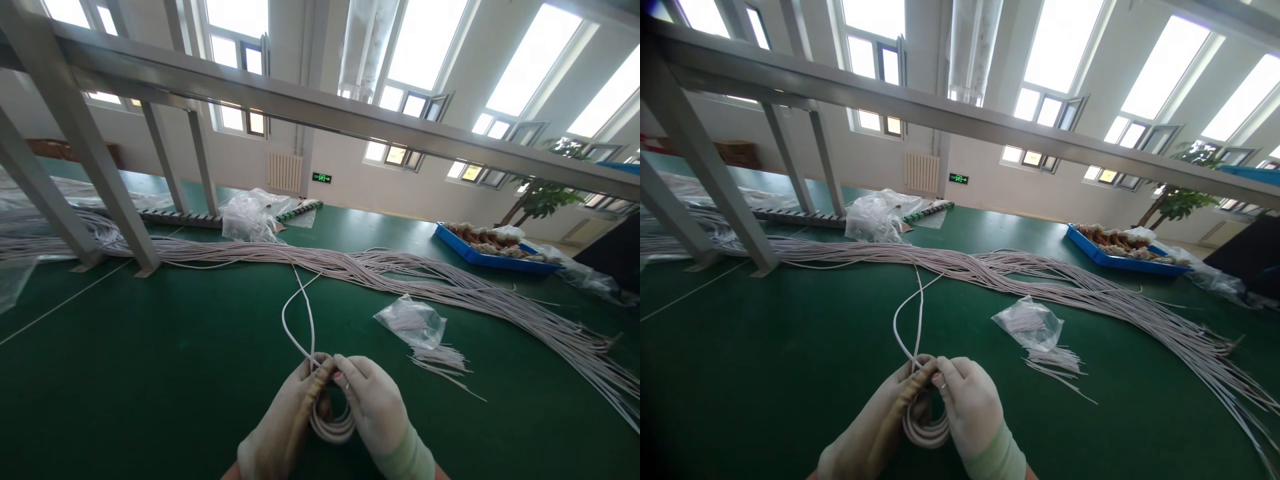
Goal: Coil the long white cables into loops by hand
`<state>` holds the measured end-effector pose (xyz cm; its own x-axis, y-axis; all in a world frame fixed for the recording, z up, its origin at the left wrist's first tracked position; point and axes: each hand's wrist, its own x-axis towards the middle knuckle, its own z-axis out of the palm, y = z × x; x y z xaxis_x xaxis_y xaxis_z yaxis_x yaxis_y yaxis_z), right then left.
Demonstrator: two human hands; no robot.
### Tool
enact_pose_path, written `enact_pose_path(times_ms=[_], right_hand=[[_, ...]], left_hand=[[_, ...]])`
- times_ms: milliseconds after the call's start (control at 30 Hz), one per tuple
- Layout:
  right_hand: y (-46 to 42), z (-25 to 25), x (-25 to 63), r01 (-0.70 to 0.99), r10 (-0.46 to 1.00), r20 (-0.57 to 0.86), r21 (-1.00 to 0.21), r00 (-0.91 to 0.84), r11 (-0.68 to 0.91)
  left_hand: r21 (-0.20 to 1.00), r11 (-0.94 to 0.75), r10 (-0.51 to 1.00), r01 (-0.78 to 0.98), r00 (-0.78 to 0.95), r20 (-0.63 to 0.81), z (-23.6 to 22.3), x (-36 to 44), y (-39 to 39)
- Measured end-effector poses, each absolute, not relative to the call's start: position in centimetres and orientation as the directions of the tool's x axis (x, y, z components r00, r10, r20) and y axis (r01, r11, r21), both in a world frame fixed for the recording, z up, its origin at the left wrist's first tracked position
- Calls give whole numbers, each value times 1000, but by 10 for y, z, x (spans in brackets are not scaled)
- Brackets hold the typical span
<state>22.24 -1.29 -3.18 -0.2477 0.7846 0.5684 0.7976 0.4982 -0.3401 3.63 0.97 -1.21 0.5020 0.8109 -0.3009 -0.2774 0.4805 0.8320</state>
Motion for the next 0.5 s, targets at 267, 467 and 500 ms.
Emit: enact_pose_path(times_ms=[267,467,500], right_hand=[[-6,-21,224,522,945,323,-799,-43,297],[-6,-10,220,502,975,221,-842,-16,199],[-6,-10,220,495,979,204,-850,-10,182]], left_hand=[[732,564,798,-382,479,-365,12,51,9],[627,647,751,-433,503,-428,7,54,6],[636,646,751,-422,501,-430,5,52,6]])
